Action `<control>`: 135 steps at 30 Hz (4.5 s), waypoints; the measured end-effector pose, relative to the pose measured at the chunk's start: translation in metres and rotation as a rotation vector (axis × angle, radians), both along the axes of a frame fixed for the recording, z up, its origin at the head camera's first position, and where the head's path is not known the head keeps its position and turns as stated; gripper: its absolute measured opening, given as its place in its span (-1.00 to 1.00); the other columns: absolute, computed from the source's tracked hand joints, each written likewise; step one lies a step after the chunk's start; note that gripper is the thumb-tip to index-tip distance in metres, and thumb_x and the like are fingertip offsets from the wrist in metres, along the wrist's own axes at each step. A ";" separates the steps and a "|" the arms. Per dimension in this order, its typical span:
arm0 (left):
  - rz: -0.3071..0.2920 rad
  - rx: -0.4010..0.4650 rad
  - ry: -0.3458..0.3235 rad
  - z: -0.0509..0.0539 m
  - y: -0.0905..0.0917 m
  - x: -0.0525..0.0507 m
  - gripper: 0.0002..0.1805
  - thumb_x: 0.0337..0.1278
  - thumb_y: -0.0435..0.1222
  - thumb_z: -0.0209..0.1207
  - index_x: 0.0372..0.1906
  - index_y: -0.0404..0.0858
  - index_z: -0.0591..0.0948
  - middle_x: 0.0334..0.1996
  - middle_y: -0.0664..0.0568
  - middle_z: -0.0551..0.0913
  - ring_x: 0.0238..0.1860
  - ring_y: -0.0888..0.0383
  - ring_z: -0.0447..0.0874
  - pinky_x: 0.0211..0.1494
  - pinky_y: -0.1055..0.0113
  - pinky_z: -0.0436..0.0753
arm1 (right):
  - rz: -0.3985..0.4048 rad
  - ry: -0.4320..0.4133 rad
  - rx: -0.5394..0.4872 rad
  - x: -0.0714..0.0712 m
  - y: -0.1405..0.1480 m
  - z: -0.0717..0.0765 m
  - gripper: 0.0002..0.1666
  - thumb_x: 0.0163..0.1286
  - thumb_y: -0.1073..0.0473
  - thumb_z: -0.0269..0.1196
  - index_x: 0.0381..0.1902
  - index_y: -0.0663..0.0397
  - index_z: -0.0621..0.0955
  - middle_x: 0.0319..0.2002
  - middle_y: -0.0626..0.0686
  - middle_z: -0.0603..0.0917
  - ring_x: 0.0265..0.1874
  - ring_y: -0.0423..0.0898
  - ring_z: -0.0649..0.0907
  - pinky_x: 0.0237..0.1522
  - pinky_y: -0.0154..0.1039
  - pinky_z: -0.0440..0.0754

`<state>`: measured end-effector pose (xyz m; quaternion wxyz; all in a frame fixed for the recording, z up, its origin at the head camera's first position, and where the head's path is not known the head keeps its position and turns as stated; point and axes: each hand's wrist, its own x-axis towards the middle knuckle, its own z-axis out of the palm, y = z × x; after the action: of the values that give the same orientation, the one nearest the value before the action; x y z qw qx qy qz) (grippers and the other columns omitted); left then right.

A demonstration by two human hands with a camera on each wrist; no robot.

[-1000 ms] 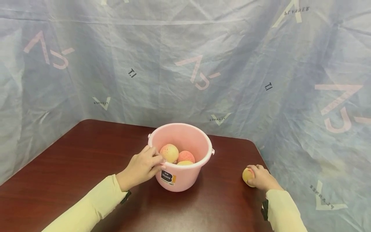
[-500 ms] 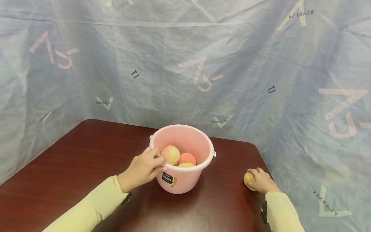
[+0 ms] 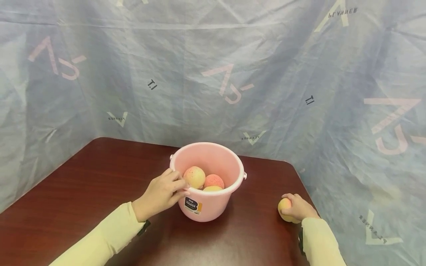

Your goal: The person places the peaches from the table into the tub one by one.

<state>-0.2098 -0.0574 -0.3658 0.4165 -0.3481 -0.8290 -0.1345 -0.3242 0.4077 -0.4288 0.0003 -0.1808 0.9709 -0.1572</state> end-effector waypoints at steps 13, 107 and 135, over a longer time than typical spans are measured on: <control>0.016 0.001 -0.051 0.006 -0.004 0.003 -0.82 -0.08 -0.14 0.42 -0.39 -0.08 0.65 -0.45 0.10 0.45 -0.38 0.12 0.38 -0.55 0.34 0.50 | 0.011 0.021 0.023 0.006 -0.009 -0.001 -0.25 -0.12 0.09 0.40 0.09 0.21 0.48 -0.15 0.22 0.44 -0.43 -0.07 0.47 -0.43 -0.12 0.44; 0.024 0.074 0.080 -0.009 0.011 0.002 -0.75 -0.19 -0.10 0.48 -0.31 0.00 0.73 -0.47 0.04 0.39 -0.44 0.13 0.35 -0.61 0.43 0.40 | 0.143 -0.187 0.020 0.036 -0.059 0.099 -0.22 -0.22 0.16 0.41 0.06 0.19 0.45 -0.28 0.07 0.48 -0.48 -0.08 0.52 -0.75 -0.20 0.45; 0.031 0.036 0.077 -0.004 0.010 0.004 -0.79 -0.12 -0.11 0.45 -0.29 0.02 0.73 -0.49 0.04 0.38 -0.47 0.11 0.33 -0.65 0.38 0.39 | 0.168 -0.257 0.102 0.042 -0.102 0.162 -0.20 -0.22 0.17 0.40 0.09 0.18 0.43 -0.28 0.08 0.51 -0.45 -0.05 0.55 -0.62 -0.15 0.54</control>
<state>-0.2054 -0.0473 -0.3698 0.4562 -0.3327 -0.8151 -0.1296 -0.2820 0.3058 -0.2666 0.1470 -0.2394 0.9511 -0.1287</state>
